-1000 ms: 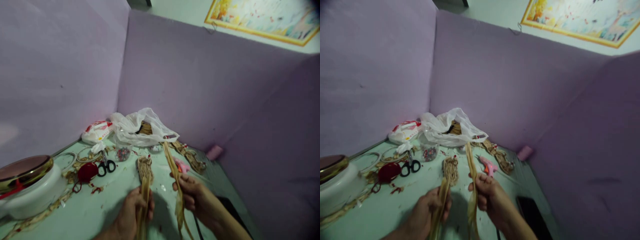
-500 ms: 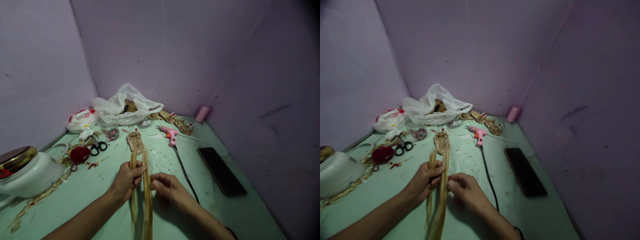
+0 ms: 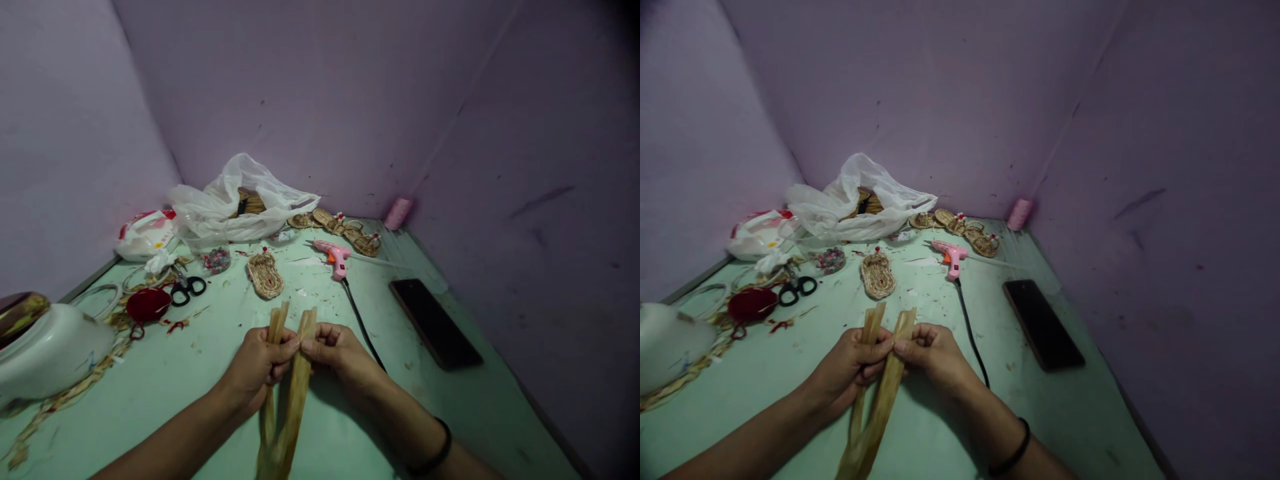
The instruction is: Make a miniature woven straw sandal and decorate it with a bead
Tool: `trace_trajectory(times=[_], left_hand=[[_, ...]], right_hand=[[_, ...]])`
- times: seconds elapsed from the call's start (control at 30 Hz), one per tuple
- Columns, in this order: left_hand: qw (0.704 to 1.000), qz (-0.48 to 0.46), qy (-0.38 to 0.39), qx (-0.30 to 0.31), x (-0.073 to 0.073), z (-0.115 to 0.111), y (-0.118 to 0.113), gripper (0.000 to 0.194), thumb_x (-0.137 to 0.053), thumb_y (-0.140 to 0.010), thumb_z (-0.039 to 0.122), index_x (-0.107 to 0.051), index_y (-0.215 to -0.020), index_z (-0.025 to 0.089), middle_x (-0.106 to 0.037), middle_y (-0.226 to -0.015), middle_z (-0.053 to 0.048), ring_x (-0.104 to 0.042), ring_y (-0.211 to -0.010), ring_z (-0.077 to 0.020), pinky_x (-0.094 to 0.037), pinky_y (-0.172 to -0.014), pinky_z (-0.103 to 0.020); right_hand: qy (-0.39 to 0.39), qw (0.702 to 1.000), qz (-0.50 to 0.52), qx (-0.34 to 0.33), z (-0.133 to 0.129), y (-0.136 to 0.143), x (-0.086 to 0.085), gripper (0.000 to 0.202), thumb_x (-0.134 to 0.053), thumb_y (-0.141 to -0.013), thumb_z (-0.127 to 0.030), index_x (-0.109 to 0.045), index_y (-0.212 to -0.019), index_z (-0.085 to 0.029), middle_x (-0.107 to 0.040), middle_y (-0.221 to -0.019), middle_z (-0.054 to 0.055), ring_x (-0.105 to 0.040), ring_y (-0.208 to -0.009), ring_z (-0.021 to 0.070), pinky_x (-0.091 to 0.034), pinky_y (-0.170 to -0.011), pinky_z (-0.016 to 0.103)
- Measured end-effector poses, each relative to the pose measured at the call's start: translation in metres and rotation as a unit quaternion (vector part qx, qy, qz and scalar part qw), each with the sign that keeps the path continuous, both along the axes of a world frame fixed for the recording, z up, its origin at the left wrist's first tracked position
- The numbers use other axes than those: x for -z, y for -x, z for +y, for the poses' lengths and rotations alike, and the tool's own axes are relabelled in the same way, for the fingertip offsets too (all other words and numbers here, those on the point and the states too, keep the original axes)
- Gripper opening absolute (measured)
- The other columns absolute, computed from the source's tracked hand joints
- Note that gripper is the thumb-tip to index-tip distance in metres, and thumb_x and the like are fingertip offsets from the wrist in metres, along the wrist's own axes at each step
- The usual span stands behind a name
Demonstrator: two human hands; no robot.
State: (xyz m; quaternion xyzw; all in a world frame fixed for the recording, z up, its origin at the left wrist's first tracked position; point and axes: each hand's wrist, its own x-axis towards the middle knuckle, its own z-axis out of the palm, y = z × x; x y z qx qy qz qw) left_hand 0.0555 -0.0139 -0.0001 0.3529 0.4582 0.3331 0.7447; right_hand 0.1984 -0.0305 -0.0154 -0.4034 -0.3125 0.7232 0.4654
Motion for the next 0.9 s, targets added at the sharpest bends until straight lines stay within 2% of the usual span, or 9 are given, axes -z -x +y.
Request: trace_trajectory(times=[0.07,0.2,0.37,0.47,0.57,0.67,0.73,0.8,0.9], left_hand=[[1.000,-0.008,0.005,0.007,0.002,0.001,0.001,0.032,-0.074,-0.052,0.037,-0.054,-0.056,0.013,-0.033,-0.027,0.009,-0.021,-0.028,-0.0004,-0.007,-0.036,-0.018],[0.999,0.038,-0.006,-0.030,-0.002,0.001,0.000,0.032,-0.073,-0.049,0.037,-0.053,-0.054,0.013,-0.035,-0.026,0.008,-0.022,-0.028,-0.0011,-0.007,-0.036,-0.018],[0.997,0.059,-0.023,-0.048,-0.007,0.000,-0.002,0.030,-0.071,-0.049,0.037,-0.051,-0.051,0.014,-0.036,-0.027,0.008,-0.022,-0.027,-0.0011,-0.009,-0.035,-0.018],[0.996,0.066,-0.039,-0.053,-0.005,0.001,-0.001,0.030,-0.070,-0.051,0.036,-0.050,-0.052,0.014,-0.036,-0.028,0.008,-0.021,-0.028,-0.0011,-0.009,-0.035,-0.018],[0.995,0.070,-0.061,-0.034,-0.004,0.000,0.001,0.031,-0.068,-0.057,0.040,-0.052,-0.058,0.014,-0.035,-0.030,0.009,-0.020,-0.030,-0.0018,-0.009,-0.034,-0.018],[0.989,0.075,-0.124,-0.010,-0.006,-0.002,0.001,0.031,-0.070,-0.059,0.038,-0.057,-0.069,0.012,-0.049,-0.044,0.004,-0.036,-0.038,-0.0049,-0.024,-0.037,-0.017],[0.986,0.089,-0.139,-0.018,-0.008,-0.003,0.000,0.031,-0.073,-0.057,0.035,-0.057,-0.071,0.012,-0.054,-0.052,0.003,-0.043,-0.045,-0.0071,-0.030,-0.042,-0.018],[0.988,0.091,-0.119,-0.036,-0.008,-0.003,0.000,0.028,-0.070,-0.060,0.035,-0.054,-0.063,0.013,-0.047,-0.043,0.005,-0.038,-0.040,-0.0055,-0.026,-0.039,-0.017],[0.993,0.059,-0.085,-0.053,-0.007,-0.001,0.000,0.032,-0.065,-0.064,0.037,-0.045,-0.051,0.016,-0.031,-0.031,0.010,-0.022,-0.031,-0.0021,-0.013,-0.036,-0.018]], right_hand=[[-0.010,1.000,0.017,0.002,-0.001,0.000,-0.001,0.029,-0.079,-0.056,-0.030,-0.062,-0.069,-0.010,-0.062,-0.059,0.002,-0.054,-0.050,0.0095,-0.040,-0.053,0.023],[-0.019,0.998,0.063,0.004,-0.004,0.004,-0.006,0.030,-0.078,-0.058,-0.027,-0.062,-0.076,-0.010,-0.066,-0.067,0.005,-0.061,-0.061,0.0151,-0.044,-0.064,0.029],[-0.020,0.995,0.103,-0.007,-0.003,0.005,-0.008,0.029,-0.078,-0.059,-0.026,-0.060,-0.078,-0.012,-0.066,-0.063,0.004,-0.062,-0.058,0.0160,-0.044,-0.063,0.029],[0.002,0.997,0.070,0.028,-0.002,0.003,-0.003,0.031,-0.080,-0.055,-0.023,-0.058,-0.075,-0.014,-0.065,-0.063,0.002,-0.059,-0.055,0.0127,-0.042,-0.059,0.026],[-0.012,0.998,-0.005,0.062,-0.001,0.002,-0.001,0.032,-0.082,-0.052,-0.025,-0.056,-0.068,-0.014,-0.061,-0.058,-0.002,-0.053,-0.051,0.0089,-0.038,-0.053,0.022],[-0.037,0.995,-0.058,0.072,-0.002,0.006,-0.003,0.035,-0.082,-0.051,-0.029,-0.052,-0.062,-0.015,-0.054,-0.053,-0.005,-0.044,-0.047,0.0055,-0.032,-0.049,0.020],[-0.042,0.995,-0.066,0.054,-0.004,0.009,-0.004,0.037,-0.082,-0.050,-0.031,-0.051,-0.061,-0.015,-0.051,-0.052,-0.006,-0.041,-0.047,0.0051,-0.030,-0.048,0.020],[-0.037,0.997,-0.058,0.037,-0.004,0.009,-0.004,0.036,-0.082,-0.050,-0.032,-0.052,-0.061,-0.015,-0.053,-0.054,-0.005,-0.043,-0.049,0.0060,-0.032,-0.050,0.020],[-0.016,0.999,-0.036,0.036,-0.002,0.007,0.000,0.035,-0.081,-0.051,-0.032,-0.054,-0.066,-0.014,-0.055,-0.055,-0.003,-0.046,-0.050,0.0069,-0.032,-0.052,0.021]])
